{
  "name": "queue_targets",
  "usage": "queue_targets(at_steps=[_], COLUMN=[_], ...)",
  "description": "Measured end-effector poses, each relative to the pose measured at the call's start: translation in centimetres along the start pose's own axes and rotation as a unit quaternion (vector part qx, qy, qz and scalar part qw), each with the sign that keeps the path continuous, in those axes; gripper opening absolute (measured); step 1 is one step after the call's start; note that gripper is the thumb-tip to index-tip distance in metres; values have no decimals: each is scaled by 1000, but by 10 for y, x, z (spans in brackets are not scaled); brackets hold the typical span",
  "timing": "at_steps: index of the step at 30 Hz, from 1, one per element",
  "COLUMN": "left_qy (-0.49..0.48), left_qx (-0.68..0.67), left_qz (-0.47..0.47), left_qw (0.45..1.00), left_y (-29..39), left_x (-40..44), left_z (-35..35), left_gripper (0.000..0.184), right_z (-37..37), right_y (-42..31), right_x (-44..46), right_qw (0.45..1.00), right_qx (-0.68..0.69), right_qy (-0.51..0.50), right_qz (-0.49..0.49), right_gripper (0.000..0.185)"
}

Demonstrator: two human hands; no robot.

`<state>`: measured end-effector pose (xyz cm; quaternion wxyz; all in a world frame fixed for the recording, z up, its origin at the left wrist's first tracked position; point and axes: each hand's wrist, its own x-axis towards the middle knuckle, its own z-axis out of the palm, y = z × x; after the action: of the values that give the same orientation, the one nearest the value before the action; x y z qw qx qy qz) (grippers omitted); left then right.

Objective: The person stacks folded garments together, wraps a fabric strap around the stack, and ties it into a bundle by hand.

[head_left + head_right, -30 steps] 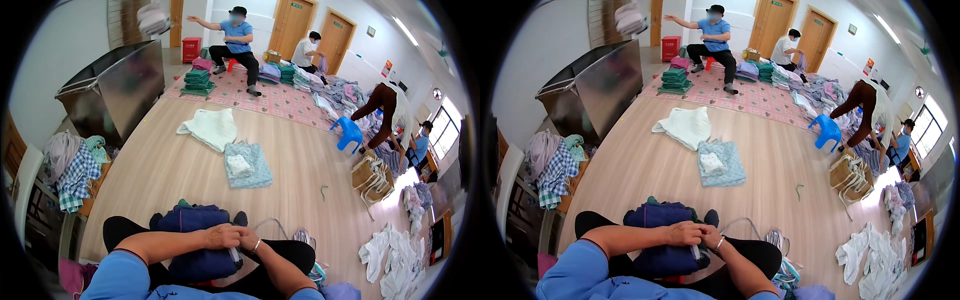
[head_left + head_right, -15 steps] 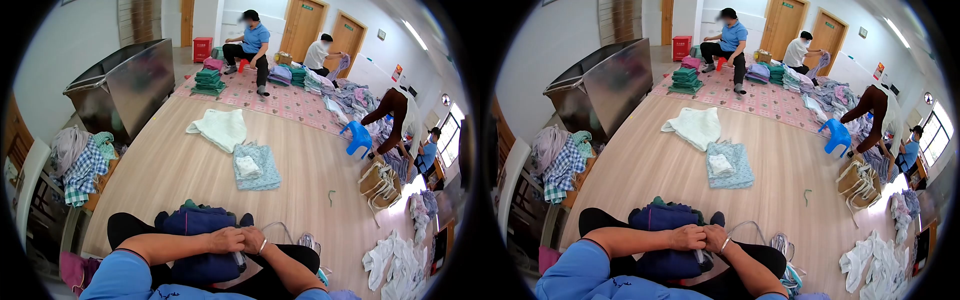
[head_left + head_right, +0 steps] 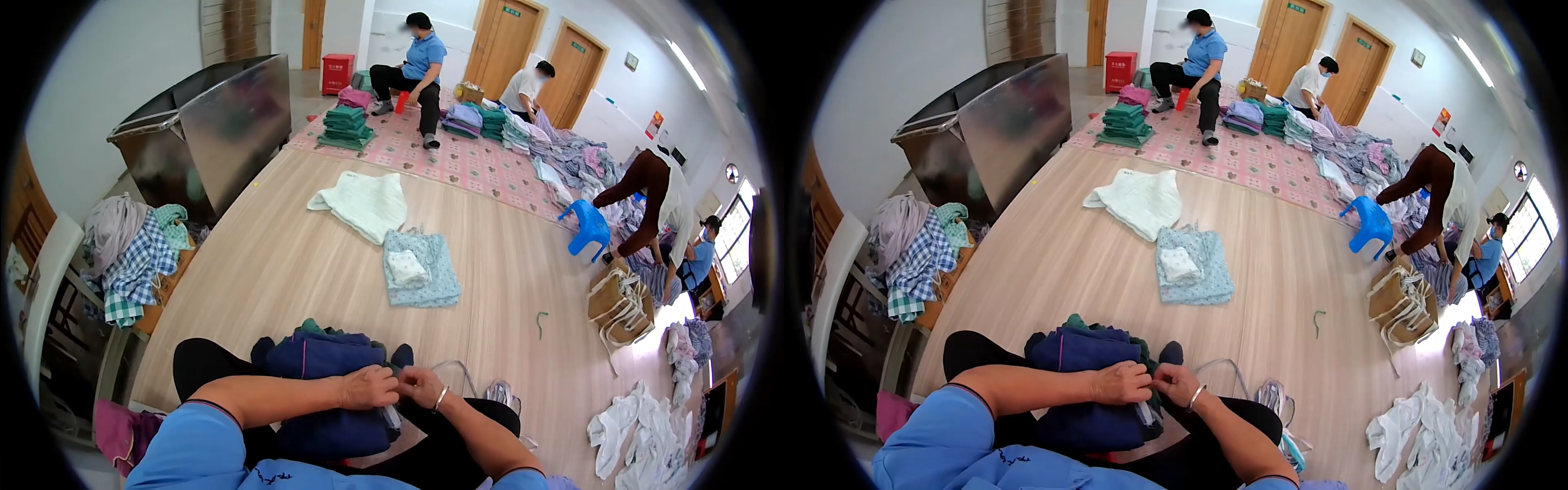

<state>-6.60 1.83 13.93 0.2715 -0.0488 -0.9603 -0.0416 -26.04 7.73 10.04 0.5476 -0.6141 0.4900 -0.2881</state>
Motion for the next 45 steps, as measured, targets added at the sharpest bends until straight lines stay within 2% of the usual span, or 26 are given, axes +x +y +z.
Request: queue_targets(at_steps=[1, 6, 9, 10, 11, 12, 14, 18, 19, 20, 24, 25, 26, 27, 28, 30, 31, 33, 34, 36, 37, 39, 43, 45], left_qy=[3, 20, 23, 24, 20, 15, 16, 11, 11, 18, 23, 25, 22, 18, 15, -5, -8, -49, -50, -219, -220, -339, -357, -367], left_qx=[-3, -1, 1, 0, 2, 4, 4, 12, 12, 6, 4, 5, 6, 7, 7, 29, 29, 59, 60, 39, 40, -53, -60, -70], left_qz=[2, 9, 7, 9, 6, 3, 0, -6, -6, -4, -8, -8, -20, -33, -33, -47, -46, -59, -60, -160, -161, -215, -216, -273], left_qw=[1000, 1000, 1000, 1000, 1000, 1000, 1000, 1000, 1000, 1000, 1000, 1000, 1000, 999, 999, 998, 998, 995, 995, 962, 961, 914, 907, 886], left_y=[1, 0, 0, 0, 0, -1, -2, -2, -1, -1, 0, -1, -1, -1, -1, 1, 2, 5, 7, 13, 15, 17, 25, 36], left_x=[0, 0, -1, -1, -1, -1, 1, -2, -1, -1, 0, 0, 0, 0, 1, 4, 5, 8, 12, 22, 30, 44, 39, 36], left_z=[1, 1, 2, 3, 4, 3, 1, 3, 2, 0, 0, 2, 3, 3, 3, -1, -2, -3, -6, -14, -22, -36, -36, -43], left_gripper=[13, 12, 12, 12, 11, 11, 11, 11, 11, 11, 11, 11, 11, 11, 11, 10, 10, 8, 8, 10, 10, 14, 15, 14], right_z=[4, 23, 20, 17, 15, 12, 10, 20, 26, 30, 28, 24, 21, 20, 20, 20, 19, 15, 13, 9, 8, 9, 14, 26], right_y=[-3, 16, 13, 1, -10, -17, -26, -15, 1, 16, 11, -2, -12, -15, -12, -3, 1, 7, 8, 10, 13, 17, 25, 34], right_x=[1, 14, 15, 13, 11, 10, 9, 10, 13, 14, 7, 4, 3, 4, 4, 5, 6, 10, 11, 14, 16, 20, 29, 35], right_qw=[989, 979, 982, 999, 981, 981, 891, 868, 976, 968, 953, 990, 981, 959, 960, 898, 898, 841, 841, 809, 809, 795, 786, 779], right_qx=[143, 185, 186, 5, -176, -177, -426, -455, -130, 211, 285, 77, -133, -212, -209, -357, -355, -456, -455, -511, -511, -561, -593, -604], right_qy=[21, -3, -20, 3, 25, 26, 76, 129, 128, 111, 104, 112, 115, 129, 129, 150, 151, 151, 151, 143, 143, 96, 49, 44], right_qz=[-41, -81, -24, -48, -70, -69, -141, -148, -119, -77, -13, -46, -77, -135, -136, -211, -211, -250, -251, -253, -254, -210, -167, -166], right_gripper=[22, 25, 20, 20, 22, 22, 27, 30, 28, 27, 22, 20, 19, 18, 18, 14, 14, 10, 10, 13, 13, 13, 13, 14])
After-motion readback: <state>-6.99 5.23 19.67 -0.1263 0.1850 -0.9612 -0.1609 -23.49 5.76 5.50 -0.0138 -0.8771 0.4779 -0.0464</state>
